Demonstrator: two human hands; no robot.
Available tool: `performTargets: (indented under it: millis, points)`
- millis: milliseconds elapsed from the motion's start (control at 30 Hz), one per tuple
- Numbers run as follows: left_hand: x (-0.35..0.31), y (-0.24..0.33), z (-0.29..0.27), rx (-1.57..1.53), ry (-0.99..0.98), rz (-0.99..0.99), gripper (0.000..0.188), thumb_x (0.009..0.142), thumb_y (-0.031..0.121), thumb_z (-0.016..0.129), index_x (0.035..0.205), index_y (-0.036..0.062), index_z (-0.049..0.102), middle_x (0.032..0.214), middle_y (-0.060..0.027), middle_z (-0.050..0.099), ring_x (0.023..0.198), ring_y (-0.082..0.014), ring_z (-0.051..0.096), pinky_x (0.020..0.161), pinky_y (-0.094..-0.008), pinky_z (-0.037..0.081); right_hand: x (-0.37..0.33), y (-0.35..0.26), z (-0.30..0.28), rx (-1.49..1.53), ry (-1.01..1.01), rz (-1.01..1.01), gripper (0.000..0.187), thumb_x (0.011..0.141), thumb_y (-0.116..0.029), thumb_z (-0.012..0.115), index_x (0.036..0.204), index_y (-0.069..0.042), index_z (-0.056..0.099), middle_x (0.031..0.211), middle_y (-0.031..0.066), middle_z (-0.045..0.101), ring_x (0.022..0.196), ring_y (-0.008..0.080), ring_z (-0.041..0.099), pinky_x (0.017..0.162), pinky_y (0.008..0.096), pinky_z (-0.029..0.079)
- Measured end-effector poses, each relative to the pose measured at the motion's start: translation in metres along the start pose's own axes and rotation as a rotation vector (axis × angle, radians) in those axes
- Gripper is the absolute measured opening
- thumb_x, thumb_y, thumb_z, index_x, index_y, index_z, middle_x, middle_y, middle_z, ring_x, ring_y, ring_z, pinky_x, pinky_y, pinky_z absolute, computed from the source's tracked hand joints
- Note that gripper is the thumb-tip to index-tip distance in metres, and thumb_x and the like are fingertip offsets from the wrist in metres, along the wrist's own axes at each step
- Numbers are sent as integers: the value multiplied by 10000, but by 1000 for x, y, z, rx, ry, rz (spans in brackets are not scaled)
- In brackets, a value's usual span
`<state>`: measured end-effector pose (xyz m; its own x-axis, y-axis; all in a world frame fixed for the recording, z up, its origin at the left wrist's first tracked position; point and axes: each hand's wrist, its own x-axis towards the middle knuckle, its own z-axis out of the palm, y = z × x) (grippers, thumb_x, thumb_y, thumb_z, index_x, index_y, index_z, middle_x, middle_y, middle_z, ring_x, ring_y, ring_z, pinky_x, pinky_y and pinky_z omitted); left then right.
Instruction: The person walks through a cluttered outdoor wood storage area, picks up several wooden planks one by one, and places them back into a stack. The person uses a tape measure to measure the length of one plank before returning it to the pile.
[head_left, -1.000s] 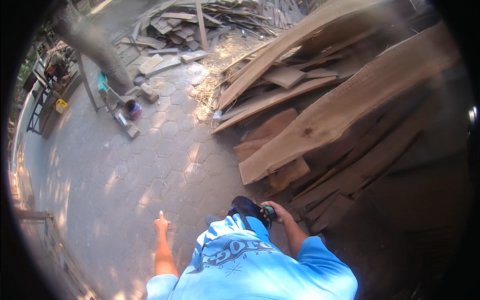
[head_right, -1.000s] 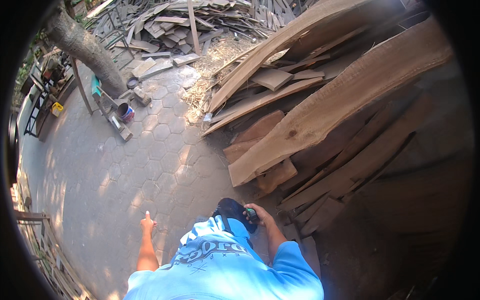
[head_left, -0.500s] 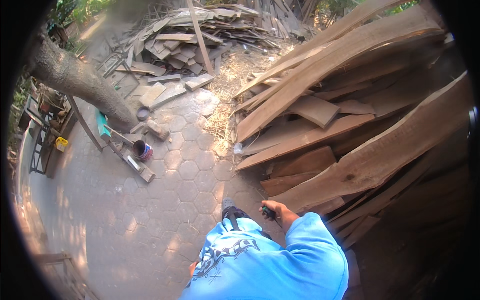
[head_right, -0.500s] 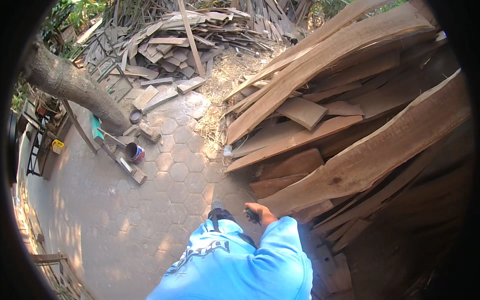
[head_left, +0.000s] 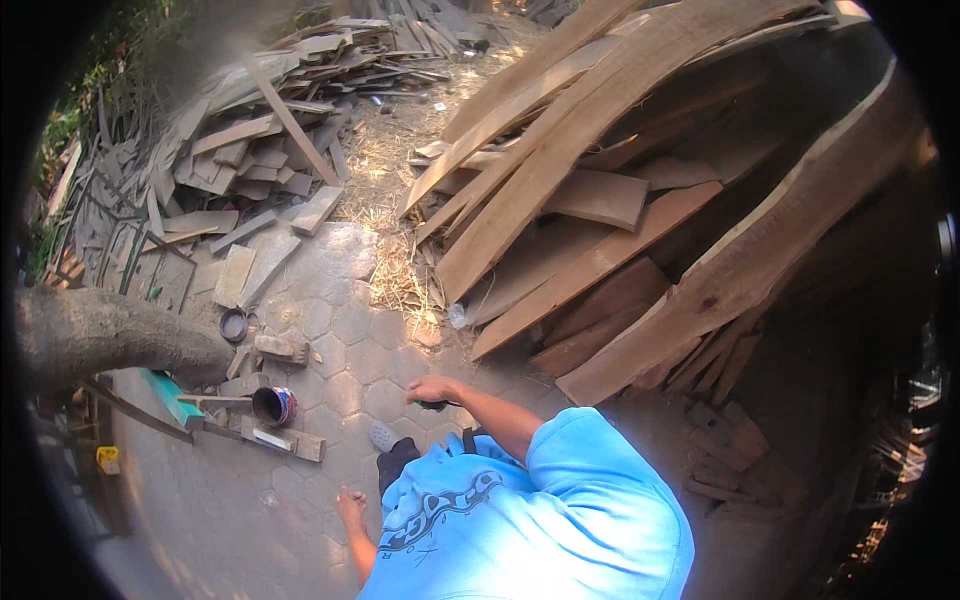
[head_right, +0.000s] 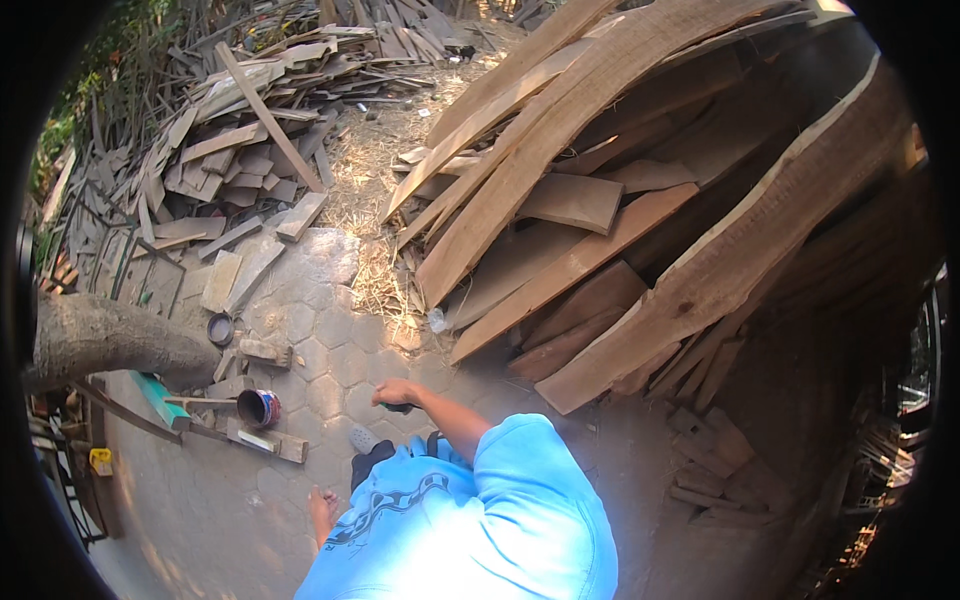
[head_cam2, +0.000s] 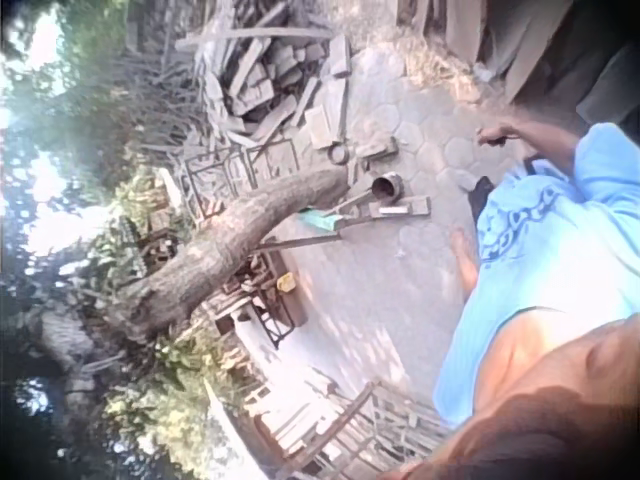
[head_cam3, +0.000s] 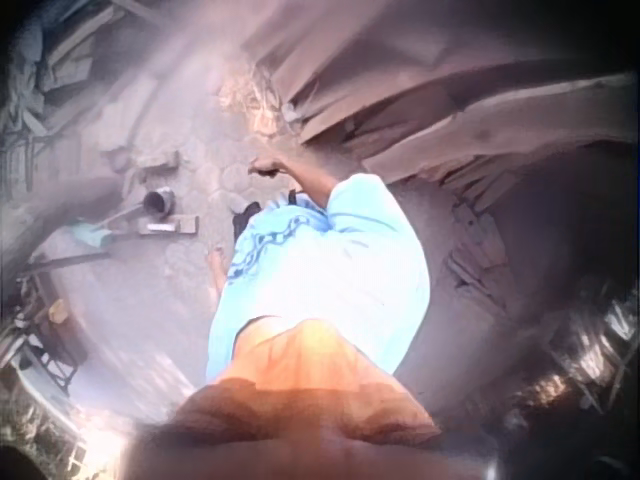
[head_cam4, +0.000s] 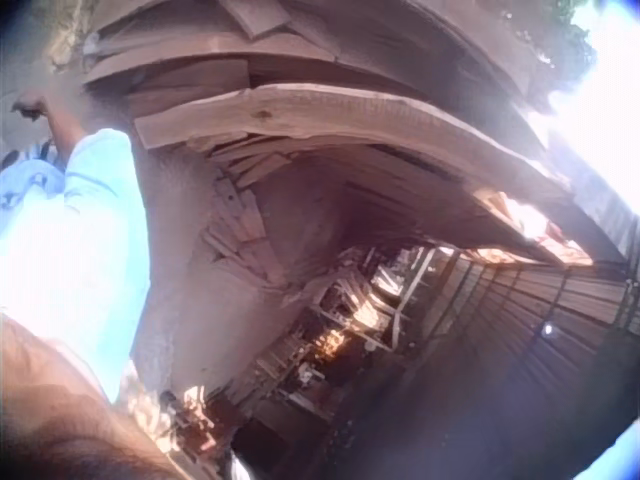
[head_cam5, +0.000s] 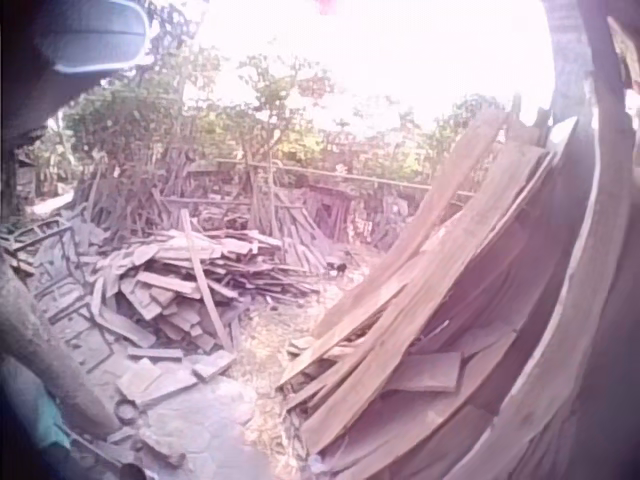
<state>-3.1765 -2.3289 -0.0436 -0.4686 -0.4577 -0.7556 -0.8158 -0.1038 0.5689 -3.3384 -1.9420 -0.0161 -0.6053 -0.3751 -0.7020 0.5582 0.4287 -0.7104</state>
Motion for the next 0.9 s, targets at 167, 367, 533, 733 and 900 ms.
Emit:
performTargets:
  millis: [167,367,533,733,900]
  points:
    - [34,242,10,233,-464,386,244,871,227,580,1049,63,548,894,-48,586,791,-143,587,658,-285,460,-47,105,37,4,359,466,395,713,-327,634,1031,-103,704,1120,183,640,1012,315,611,863,406,469]
    - [-54,463,59,272,-1061,700,232,814,121,621,1026,27,621,1176,-84,581,1049,-172,556,894,-309,437,-116,92,97,306,506,733,262,723,-317,671,885,-125,743,928,136,684,861,265,616,738,418,474]
    - [-117,527,136,831,-932,1402,155,816,114,607,936,39,670,1194,-128,600,1118,-242,555,982,-351,395,-76,78,143,398,634,655,388,800,-492,642,820,-120,752,922,120,694,843,260,621,755,411,465]
    - [-172,534,193,517,-1568,1197,114,751,98,644,835,35,686,1168,-159,614,1136,-274,563,971,-360,414,8,78,113,305,614,526,401,842,-509,548,886,-168,755,1000,120,689,975,300,631,842,392,472]
    - [-209,591,215,229,-2270,1031,177,739,183,707,696,14,675,1106,-204,629,1081,-361,586,944,-461,429,65,86,15,180,622,429,361,821,-480,557,875,-182,753,952,123,695,930,297,643,812,398,479]
